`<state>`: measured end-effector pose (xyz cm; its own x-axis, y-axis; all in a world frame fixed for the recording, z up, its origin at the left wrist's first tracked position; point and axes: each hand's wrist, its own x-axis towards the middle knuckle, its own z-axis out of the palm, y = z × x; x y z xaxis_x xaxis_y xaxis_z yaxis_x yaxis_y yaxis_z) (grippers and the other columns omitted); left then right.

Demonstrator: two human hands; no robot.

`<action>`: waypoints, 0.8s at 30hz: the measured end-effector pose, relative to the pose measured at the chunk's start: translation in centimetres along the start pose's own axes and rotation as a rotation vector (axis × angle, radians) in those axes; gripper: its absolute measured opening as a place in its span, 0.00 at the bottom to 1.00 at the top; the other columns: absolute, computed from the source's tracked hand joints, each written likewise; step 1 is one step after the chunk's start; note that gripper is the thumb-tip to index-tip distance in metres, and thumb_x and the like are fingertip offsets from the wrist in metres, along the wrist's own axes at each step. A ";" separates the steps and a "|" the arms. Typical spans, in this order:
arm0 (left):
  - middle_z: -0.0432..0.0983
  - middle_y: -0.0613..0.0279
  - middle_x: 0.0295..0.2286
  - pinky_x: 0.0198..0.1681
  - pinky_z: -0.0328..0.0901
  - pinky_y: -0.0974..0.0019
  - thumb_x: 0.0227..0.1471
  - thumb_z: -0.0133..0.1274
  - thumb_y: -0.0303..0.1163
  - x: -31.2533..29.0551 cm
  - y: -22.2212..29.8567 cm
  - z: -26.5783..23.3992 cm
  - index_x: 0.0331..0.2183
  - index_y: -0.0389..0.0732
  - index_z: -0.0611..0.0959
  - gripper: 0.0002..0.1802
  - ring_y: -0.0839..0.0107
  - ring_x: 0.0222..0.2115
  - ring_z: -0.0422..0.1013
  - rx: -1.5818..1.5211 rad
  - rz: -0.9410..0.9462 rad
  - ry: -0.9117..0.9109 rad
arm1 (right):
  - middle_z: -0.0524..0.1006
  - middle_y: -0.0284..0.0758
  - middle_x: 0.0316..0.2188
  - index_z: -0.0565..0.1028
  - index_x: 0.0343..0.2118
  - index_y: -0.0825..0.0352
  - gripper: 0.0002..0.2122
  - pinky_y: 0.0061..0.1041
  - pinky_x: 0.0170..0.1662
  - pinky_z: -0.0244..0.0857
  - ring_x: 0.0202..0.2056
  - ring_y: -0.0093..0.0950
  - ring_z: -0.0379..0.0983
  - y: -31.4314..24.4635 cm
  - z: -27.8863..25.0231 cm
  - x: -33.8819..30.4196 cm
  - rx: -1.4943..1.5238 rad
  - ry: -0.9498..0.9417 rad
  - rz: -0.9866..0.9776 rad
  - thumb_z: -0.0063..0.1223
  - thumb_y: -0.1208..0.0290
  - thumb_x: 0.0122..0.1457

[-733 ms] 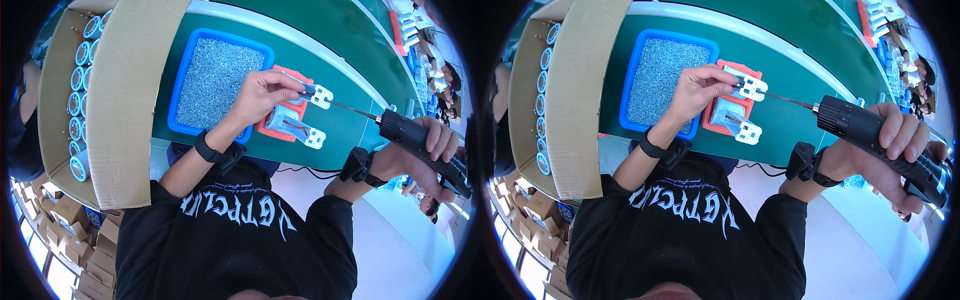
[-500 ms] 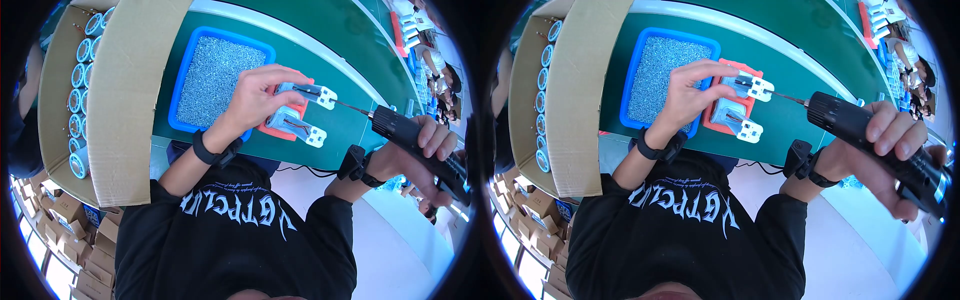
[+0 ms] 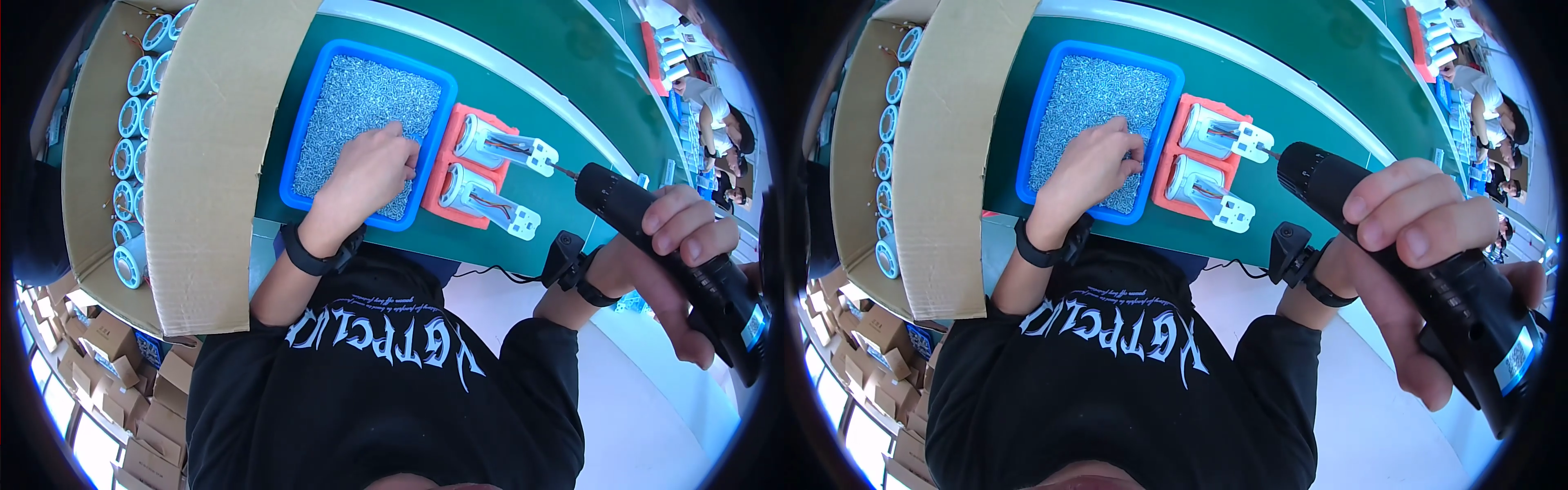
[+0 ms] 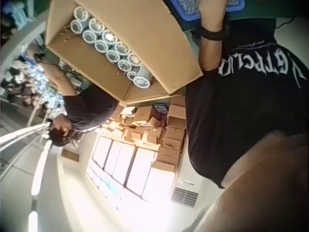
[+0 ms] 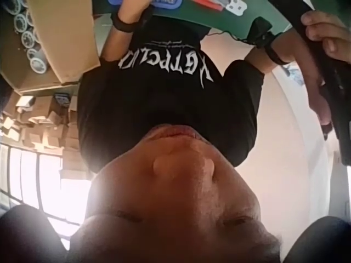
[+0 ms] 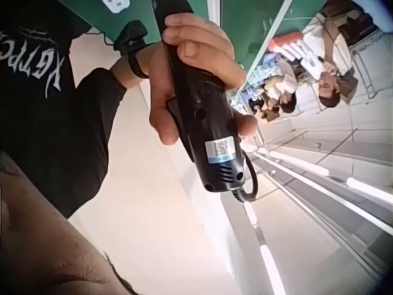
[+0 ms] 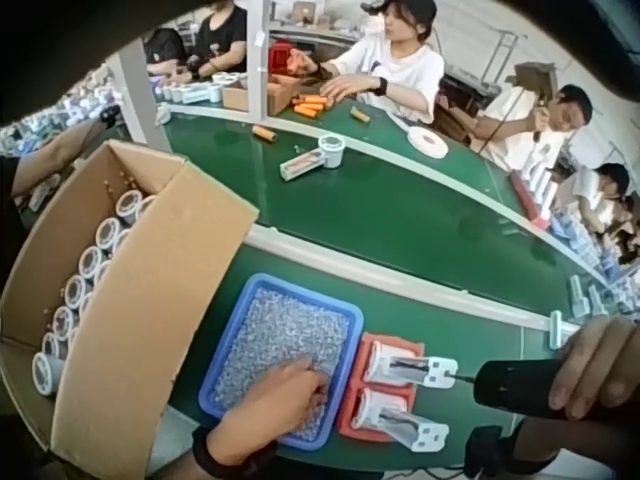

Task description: The person picks up a motor from a box, places it into a red mold, and fits a plastic housing over it. They then pick up screws from a tray and drive them into the housing using a power screwdriver.

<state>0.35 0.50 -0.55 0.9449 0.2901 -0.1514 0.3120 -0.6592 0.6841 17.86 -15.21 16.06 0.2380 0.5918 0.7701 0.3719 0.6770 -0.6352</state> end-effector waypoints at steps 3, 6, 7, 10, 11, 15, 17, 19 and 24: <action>0.71 0.55 0.26 0.31 0.66 0.55 0.41 0.57 0.26 -0.2 -0.1 0.5 0.24 0.38 0.79 0.04 0.54 0.30 0.72 0.025 0.002 0.018 | 0.66 0.31 0.25 0.64 0.53 0.53 0.46 0.21 0.21 0.61 0.18 0.23 0.64 -0.1 -0.2 0.0 -0.013 0.030 0.017 0.45 0.22 0.34; 0.71 0.55 0.26 0.31 0.65 0.55 0.43 0.56 0.27 -0.2 0.1 0.6 0.24 0.38 0.78 0.03 0.55 0.30 0.71 0.015 0.011 0.053 | 0.68 0.39 0.30 0.51 0.61 0.56 0.47 0.28 0.21 0.66 0.21 0.29 0.67 0.2 -0.8 0.5 0.034 -0.139 -0.015 0.53 0.32 0.42; 0.71 0.56 0.26 0.31 0.65 0.55 0.43 0.55 0.27 -0.2 0.1 0.6 0.23 0.38 0.78 0.03 0.55 0.30 0.71 -0.007 0.017 0.080 | 0.68 0.39 0.30 0.51 0.61 0.56 0.47 0.28 0.21 0.66 0.21 0.29 0.67 0.2 -0.8 0.5 0.033 -0.139 -0.014 0.53 0.32 0.42; 0.71 0.56 0.25 0.31 0.65 0.55 0.44 0.54 0.27 -0.4 0.2 0.4 0.23 0.38 0.78 0.03 0.55 0.29 0.71 -0.019 0.017 0.076 | 0.65 0.30 0.24 0.69 0.43 0.62 0.46 0.22 0.24 0.61 0.20 0.24 0.65 0.5 0.0 0.7 0.041 -0.021 0.043 0.48 0.22 0.32; 0.71 0.56 0.25 0.30 0.65 0.55 0.45 0.54 0.27 -0.5 0.2 0.4 0.23 0.38 0.78 0.04 0.55 0.29 0.71 -0.010 0.012 0.044 | 0.65 0.30 0.24 0.69 0.43 0.62 0.46 0.22 0.24 0.61 0.20 0.24 0.65 0.5 -0.3 0.7 0.042 -0.021 0.043 0.48 0.22 0.32; 0.71 0.56 0.25 0.30 0.65 0.55 0.45 0.54 0.28 -0.5 0.3 0.4 0.23 0.38 0.79 0.04 0.55 0.28 0.71 0.049 0.037 0.023 | 0.65 0.30 0.23 0.69 0.31 0.68 0.44 0.23 0.25 0.60 0.21 0.24 0.65 1.0 -1.8 0.6 0.039 -0.024 0.108 0.50 0.23 0.30; 0.71 0.56 0.25 0.30 0.65 0.56 0.45 0.54 0.28 -0.5 0.3 0.5 0.23 0.38 0.79 0.04 0.55 0.28 0.71 0.073 0.054 0.028 | 0.65 0.30 0.23 0.66 0.26 0.68 0.42 0.23 0.25 0.60 0.21 0.23 0.65 1.2 -1.8 0.6 0.060 0.047 0.112 0.52 0.23 0.29; 0.71 0.56 0.25 0.30 0.65 0.56 0.44 0.55 0.29 -0.6 0.2 0.5 0.23 0.38 0.80 0.04 0.55 0.28 0.71 0.031 0.010 0.064 | 0.64 0.30 0.22 0.65 0.23 0.68 0.41 0.23 0.25 0.60 0.21 0.23 0.64 1.2 -1.9 0.4 0.070 0.082 0.114 0.52 0.23 0.28; 0.75 0.57 0.24 0.30 0.67 0.58 0.44 0.56 0.30 -0.5 -0.3 -0.5 0.24 0.38 0.81 0.05 0.57 0.25 0.73 -0.021 0.019 0.109 | 0.64 0.30 0.22 0.66 0.24 0.68 0.42 0.24 0.25 0.60 0.21 0.23 0.64 1.3 -2.4 0.7 0.095 0.014 0.128 0.52 0.23 0.28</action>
<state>-0.26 0.90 -0.31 0.9339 0.3524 -0.0605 0.2910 -0.6508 0.7013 20.62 -14.95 15.91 0.2906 0.6706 0.6825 0.2514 0.6347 -0.7307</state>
